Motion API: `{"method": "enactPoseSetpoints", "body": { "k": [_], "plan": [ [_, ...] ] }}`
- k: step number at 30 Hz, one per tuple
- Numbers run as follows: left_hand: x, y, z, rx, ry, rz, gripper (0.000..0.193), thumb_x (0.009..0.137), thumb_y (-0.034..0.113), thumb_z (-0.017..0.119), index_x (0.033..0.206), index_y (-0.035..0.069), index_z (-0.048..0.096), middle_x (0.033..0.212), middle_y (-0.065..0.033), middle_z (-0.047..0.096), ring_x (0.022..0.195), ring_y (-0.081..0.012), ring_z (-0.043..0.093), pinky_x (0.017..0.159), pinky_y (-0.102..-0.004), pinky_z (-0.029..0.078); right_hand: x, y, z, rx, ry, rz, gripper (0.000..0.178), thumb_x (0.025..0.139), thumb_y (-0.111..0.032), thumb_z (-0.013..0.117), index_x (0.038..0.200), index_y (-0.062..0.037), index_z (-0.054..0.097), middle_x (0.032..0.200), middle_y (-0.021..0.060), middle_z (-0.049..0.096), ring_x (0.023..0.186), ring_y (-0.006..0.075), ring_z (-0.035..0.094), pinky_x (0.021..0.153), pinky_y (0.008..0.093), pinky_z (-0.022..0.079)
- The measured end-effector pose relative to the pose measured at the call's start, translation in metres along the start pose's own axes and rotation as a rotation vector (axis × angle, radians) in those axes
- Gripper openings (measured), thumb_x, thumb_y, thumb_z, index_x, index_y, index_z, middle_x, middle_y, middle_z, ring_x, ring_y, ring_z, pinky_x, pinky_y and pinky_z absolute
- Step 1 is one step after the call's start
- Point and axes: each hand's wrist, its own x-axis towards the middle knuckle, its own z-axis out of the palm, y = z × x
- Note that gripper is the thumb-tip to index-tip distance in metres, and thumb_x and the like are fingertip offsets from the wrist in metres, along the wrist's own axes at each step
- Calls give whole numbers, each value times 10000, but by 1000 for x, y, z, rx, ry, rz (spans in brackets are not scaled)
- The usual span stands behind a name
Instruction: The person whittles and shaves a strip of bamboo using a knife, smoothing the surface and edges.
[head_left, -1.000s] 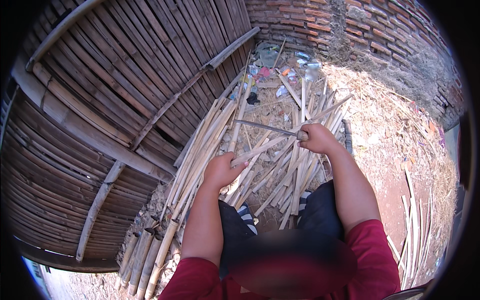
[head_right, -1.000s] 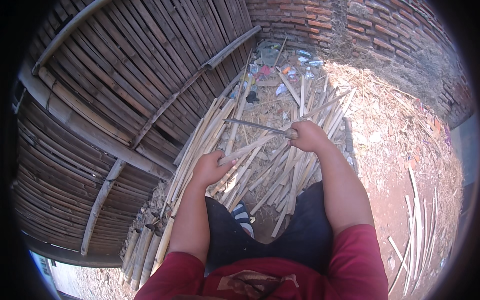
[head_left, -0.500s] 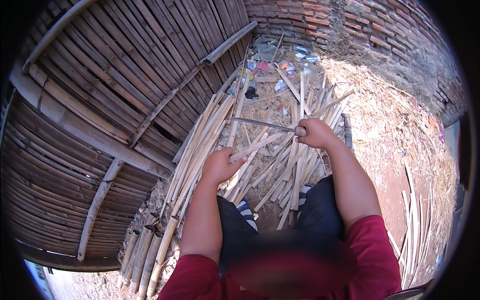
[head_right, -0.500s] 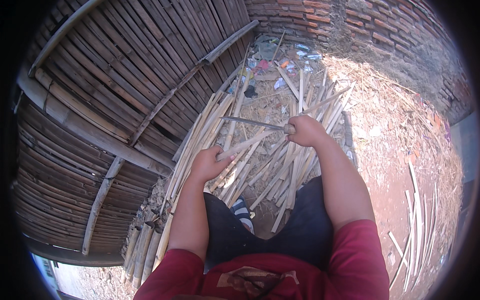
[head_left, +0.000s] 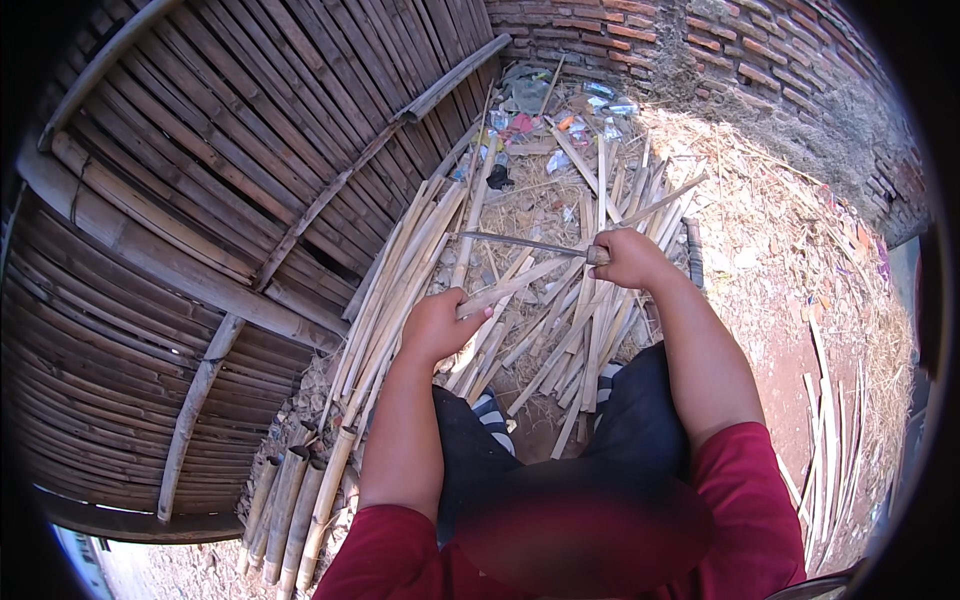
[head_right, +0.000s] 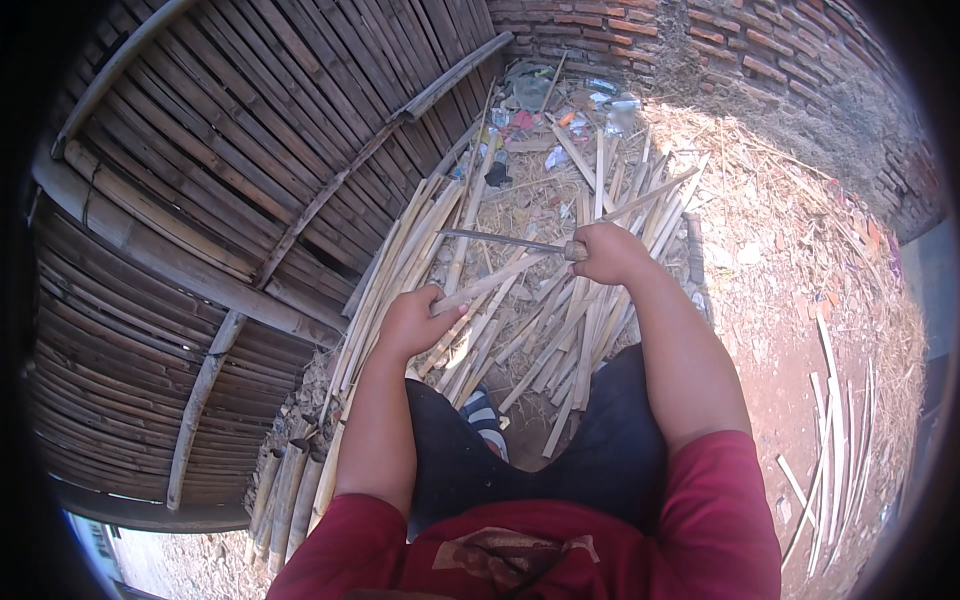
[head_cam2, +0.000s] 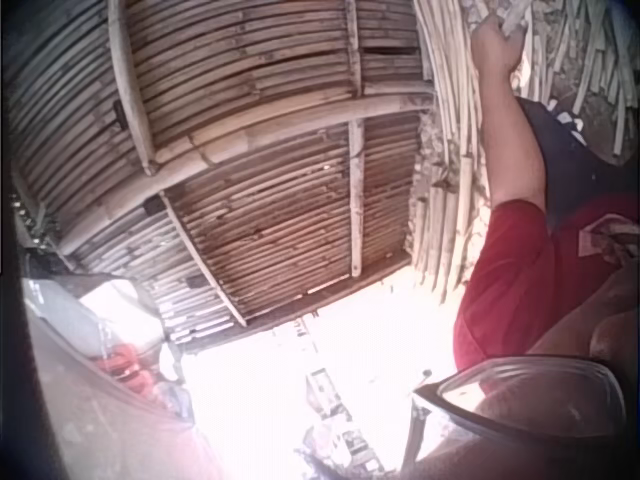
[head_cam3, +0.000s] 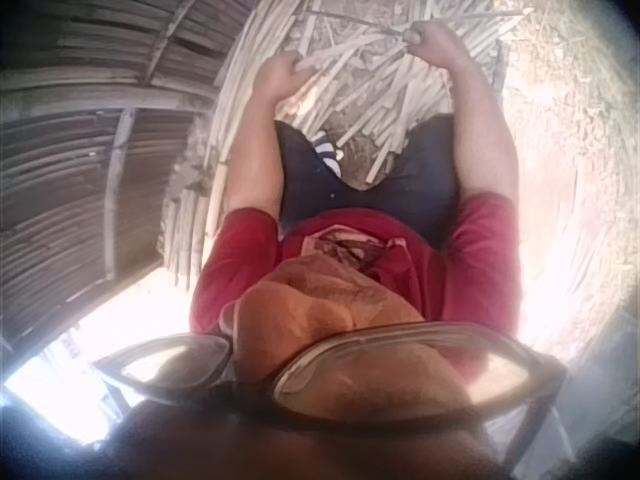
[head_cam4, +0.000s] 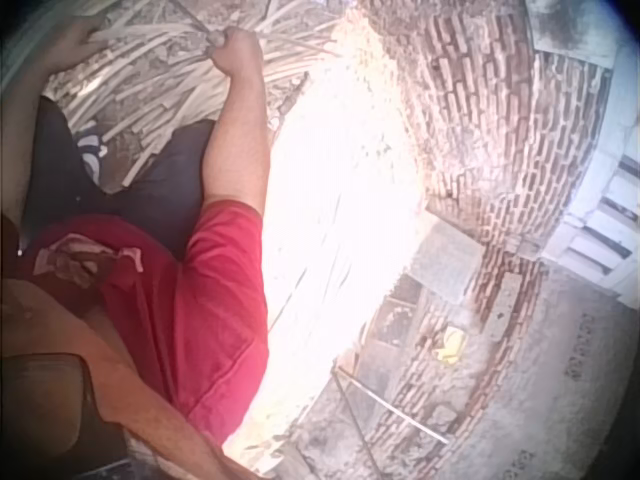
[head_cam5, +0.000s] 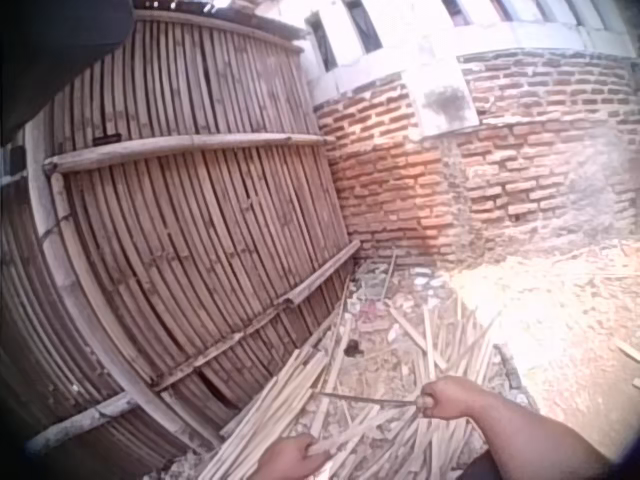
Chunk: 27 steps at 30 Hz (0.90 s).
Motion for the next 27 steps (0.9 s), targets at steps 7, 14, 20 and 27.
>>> {"method": "enactPoseSetpoints", "body": {
  "k": [7,14,20,27],
  "plan": [
    [0,1,0,-9,8,5,527,867,530,811,965,17,743,805,-206,717,762,-386,717,697,-463,538,-3,-3,-6,9,7,23,426,800,-320,875,1131,-78,758,1093,179,754,1085,375,712,927,481,559],
    [-2,-2,-2,-17,41,-16,536,858,535,821,1031,30,769,795,-198,723,756,-366,725,709,-453,547,-8,-17,-10,-36,-19,-14,462,811,-331,861,1186,-87,744,1103,180,755,1092,373,712,934,484,564],
    [-2,6,-5,2,74,-67,529,856,542,823,1030,44,777,797,-186,731,764,-358,731,714,-449,552,-6,1,-13,39,115,65,449,815,-316,845,1165,-56,737,1100,206,750,1079,401,707,931,492,559],
    [-1,6,-6,10,50,-82,545,859,593,783,1033,77,774,859,-201,755,860,-405,744,758,-486,573,-8,-7,-11,-30,64,35,416,824,-306,832,1155,-74,730,1071,191,751,1056,404,707,913,497,559]
  ]
}}
